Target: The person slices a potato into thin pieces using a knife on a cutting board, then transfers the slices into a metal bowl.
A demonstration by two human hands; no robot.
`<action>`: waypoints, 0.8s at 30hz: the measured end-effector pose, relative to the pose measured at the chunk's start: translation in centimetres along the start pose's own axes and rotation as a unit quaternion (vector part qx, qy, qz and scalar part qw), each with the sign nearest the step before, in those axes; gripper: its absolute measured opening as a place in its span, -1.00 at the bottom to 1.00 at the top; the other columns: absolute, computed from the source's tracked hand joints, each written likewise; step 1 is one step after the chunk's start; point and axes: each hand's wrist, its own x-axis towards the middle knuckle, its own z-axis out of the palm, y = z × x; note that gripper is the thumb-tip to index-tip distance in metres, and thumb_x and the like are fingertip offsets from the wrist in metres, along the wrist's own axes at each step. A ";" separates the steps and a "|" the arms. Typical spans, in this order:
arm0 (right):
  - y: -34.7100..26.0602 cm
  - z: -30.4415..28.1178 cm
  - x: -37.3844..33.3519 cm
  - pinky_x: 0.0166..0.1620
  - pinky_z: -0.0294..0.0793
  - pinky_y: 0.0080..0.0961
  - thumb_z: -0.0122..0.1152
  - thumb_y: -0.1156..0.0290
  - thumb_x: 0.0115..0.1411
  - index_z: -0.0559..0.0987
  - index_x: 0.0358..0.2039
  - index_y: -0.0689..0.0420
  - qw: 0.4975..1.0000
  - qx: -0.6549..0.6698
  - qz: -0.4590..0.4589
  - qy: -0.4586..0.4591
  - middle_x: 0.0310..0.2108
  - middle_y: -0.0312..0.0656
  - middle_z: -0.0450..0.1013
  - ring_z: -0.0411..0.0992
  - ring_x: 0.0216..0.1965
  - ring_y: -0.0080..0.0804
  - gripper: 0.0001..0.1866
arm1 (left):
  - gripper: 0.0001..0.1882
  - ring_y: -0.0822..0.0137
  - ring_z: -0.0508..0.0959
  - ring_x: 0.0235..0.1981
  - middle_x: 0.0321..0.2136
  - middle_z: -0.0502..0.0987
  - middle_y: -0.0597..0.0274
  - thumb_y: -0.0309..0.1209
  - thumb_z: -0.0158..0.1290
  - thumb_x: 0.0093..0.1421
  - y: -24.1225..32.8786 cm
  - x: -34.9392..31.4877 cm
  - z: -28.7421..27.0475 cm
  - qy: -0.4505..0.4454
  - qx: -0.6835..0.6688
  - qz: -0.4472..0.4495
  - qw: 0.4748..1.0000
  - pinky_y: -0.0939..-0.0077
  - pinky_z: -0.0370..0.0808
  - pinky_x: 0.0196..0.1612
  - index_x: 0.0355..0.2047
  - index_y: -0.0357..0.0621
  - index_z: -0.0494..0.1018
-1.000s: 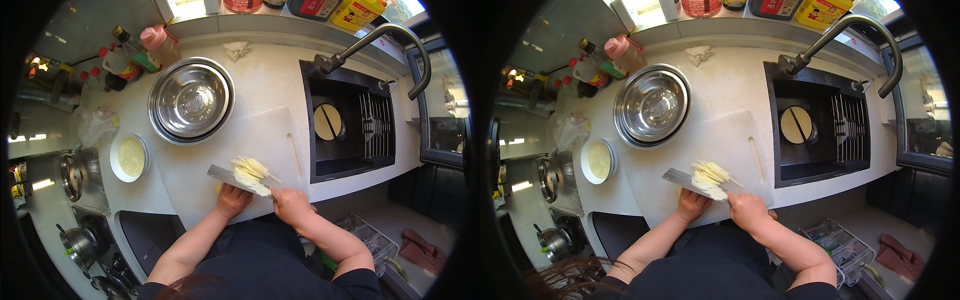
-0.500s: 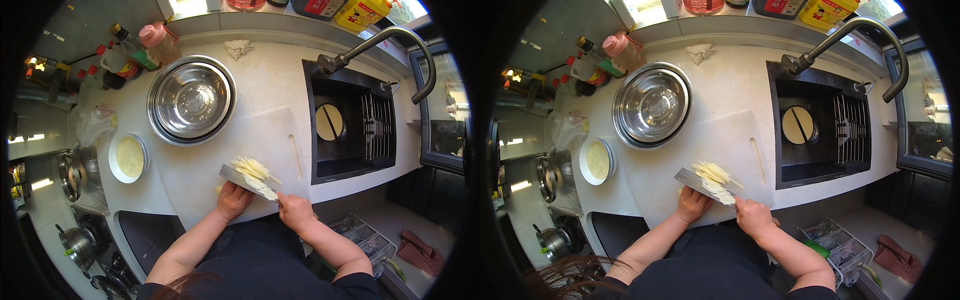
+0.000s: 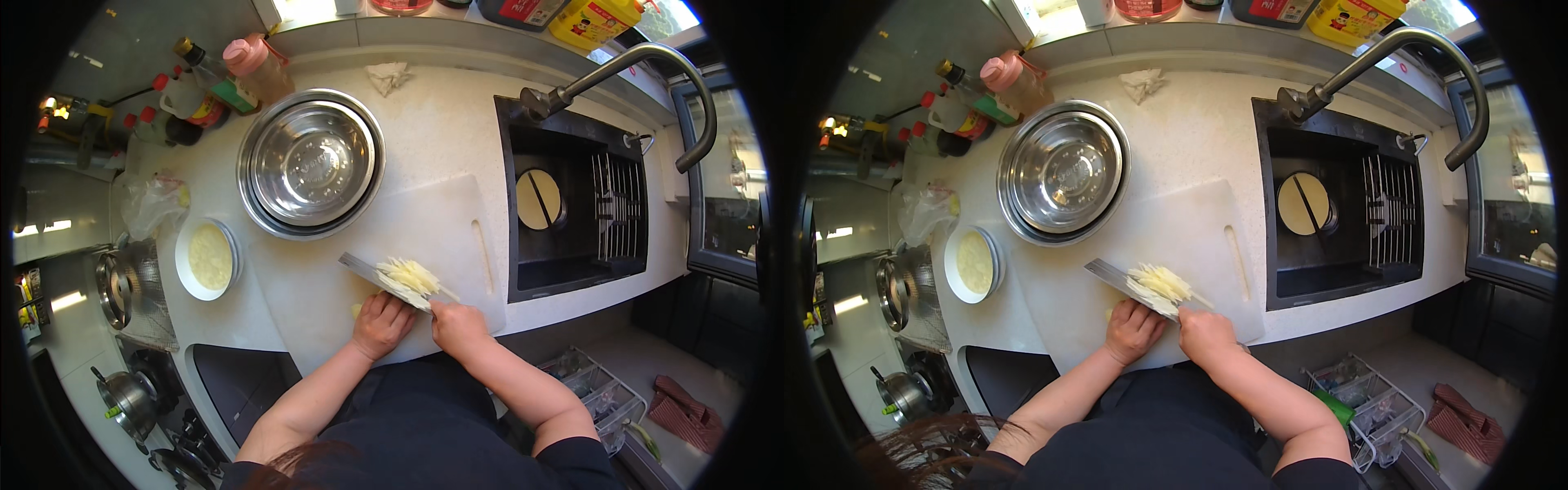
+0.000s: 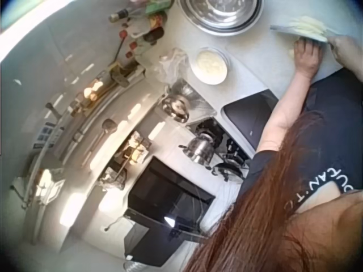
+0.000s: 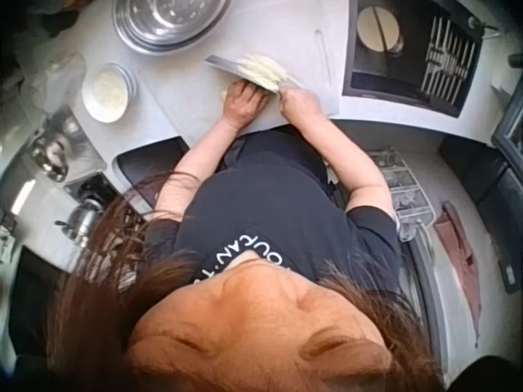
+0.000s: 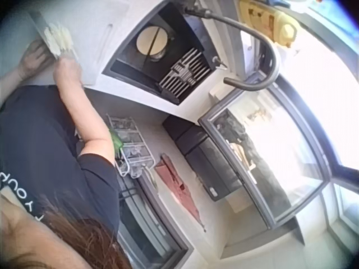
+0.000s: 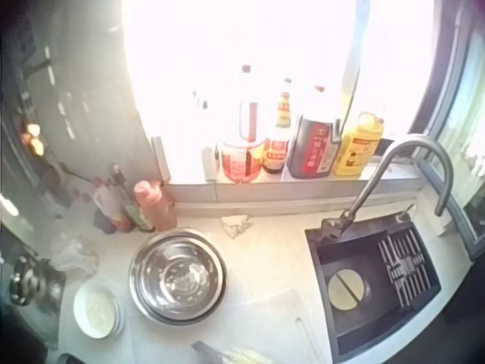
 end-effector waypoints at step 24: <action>0.6 -0.6 -0.4 -0.37 0.51 -0.06 0.09 0.46 0.10 0.56 -0.30 0.11 0.999 0.011 -0.035 0.006 -0.53 0.00 0.52 0.52 -0.48 0.04 -0.85 | -0.72 0.12 0.49 -0.15 -0.22 0.53 0.22 -0.35 0.25 -0.04 0.2 0.2 -0.2 0.011 0.004 -0.007 1.000 0.23 0.46 -0.11 -0.26 -0.06 0.58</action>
